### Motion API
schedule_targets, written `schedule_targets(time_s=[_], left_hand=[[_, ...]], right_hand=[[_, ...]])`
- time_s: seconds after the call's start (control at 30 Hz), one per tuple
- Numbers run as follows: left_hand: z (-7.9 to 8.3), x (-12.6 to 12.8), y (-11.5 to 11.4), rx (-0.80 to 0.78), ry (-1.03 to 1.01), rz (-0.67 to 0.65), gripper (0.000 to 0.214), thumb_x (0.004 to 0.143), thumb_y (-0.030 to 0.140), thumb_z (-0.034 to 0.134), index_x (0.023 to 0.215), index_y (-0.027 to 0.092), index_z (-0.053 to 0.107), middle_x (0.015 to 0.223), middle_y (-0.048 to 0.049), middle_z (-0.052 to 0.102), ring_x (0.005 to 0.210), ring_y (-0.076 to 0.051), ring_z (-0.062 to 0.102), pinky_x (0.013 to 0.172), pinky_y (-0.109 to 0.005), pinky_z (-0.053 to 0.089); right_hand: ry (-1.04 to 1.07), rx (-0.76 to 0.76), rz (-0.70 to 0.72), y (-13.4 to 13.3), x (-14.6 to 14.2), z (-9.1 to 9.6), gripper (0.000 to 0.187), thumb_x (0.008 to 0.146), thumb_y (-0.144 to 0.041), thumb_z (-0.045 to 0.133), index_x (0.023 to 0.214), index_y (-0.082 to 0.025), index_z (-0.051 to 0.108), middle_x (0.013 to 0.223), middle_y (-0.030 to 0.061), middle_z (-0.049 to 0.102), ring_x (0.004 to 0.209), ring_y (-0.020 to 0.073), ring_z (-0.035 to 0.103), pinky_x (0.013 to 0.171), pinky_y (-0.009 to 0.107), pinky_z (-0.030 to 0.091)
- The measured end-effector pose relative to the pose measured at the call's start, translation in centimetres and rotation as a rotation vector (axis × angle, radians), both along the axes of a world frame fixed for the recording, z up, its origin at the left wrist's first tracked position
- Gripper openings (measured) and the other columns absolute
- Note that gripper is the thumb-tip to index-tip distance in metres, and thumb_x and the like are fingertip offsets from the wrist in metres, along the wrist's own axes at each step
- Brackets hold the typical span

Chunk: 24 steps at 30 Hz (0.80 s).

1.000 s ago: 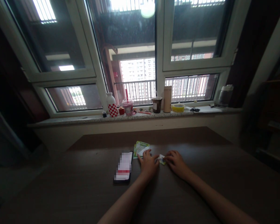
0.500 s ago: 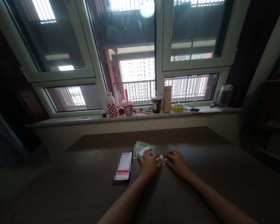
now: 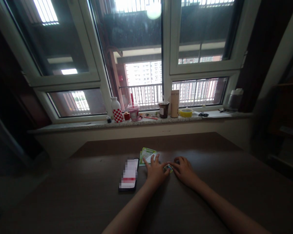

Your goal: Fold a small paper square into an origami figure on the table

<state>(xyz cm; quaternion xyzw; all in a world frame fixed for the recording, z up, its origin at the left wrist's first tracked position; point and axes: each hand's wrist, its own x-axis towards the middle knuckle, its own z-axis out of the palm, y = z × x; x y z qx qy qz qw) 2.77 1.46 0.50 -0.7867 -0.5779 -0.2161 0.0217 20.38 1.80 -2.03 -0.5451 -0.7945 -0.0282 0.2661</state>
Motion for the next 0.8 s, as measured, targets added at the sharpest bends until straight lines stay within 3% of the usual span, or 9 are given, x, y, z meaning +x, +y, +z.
schedule_targets(time_s=[0.47, 0.8], left_hand=[[0.3, 0.0, -0.3, 0.005, 0.008, 0.028, 0.034, 0.080, 0.057, 0.059, 0.110, 0.046, 0.068, 0.141, -0.0035, 0.049, 0.137, -0.038, 0.028, 0.107, -0.070, -0.012], [0.0, -0.1, -0.3, 0.006, 0.000, 0.029, 0.036, 0.080, 0.058, 0.058, 0.113, 0.047, 0.067, 0.140, -0.0044, 0.050, 0.137, -0.039, 0.029, 0.107, -0.070, -0.010]], right_hand=[[-0.087, 0.071, -0.035, -0.5, -0.1, 1.3, 0.019, 0.088, -0.033, 0.054, 0.092, -0.024, 0.070, 0.102, 0.0100, 0.058, 0.104, 0.0262, 0.049, 0.097, 0.043, 0.035], [-0.113, 0.074, -0.093, -0.9, -0.1, 1.6, 0.017, 0.087, -0.035, 0.057, 0.082, -0.022, 0.067, 0.094, 0.0090, 0.057, 0.096, 0.0246, 0.051, 0.094, 0.042, 0.037]])
